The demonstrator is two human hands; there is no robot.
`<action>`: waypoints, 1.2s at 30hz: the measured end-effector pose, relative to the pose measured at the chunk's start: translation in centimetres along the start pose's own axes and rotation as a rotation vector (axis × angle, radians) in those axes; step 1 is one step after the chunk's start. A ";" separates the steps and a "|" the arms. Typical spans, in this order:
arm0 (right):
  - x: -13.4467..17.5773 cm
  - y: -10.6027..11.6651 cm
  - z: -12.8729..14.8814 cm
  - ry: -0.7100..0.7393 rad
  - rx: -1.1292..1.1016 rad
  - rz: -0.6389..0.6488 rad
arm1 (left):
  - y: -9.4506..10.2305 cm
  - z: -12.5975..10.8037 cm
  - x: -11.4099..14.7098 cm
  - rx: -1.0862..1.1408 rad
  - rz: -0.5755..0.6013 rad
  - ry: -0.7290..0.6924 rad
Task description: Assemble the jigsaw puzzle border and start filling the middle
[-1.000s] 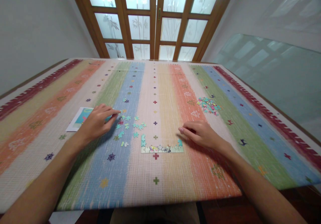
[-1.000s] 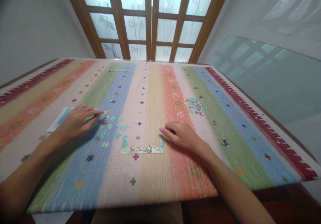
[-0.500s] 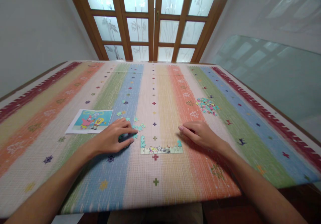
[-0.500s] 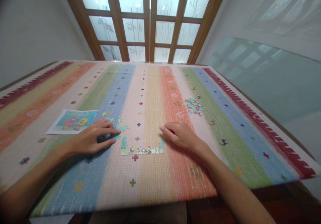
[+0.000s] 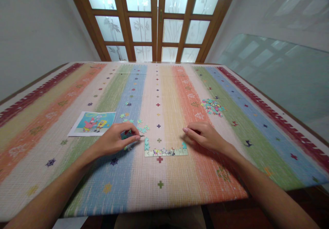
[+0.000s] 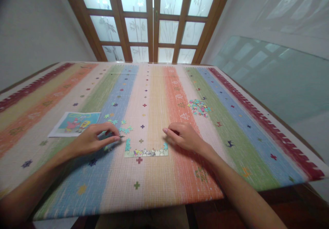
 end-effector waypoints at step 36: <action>0.8 -5.4 5.0 0.044 -0.494 0.141 | -4.3 -8.5 0.5 0.092 -0.223 -0.363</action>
Point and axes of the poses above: each hand's wrist, its own x-axis away from the middle knuckle, its own y-axis out of the back of the hand, z = x × y, the point moved 7 cm from there along -x, towards the middle knuckle, and after that the axes turned 14 degrees about -x, right-handed, at the moved point
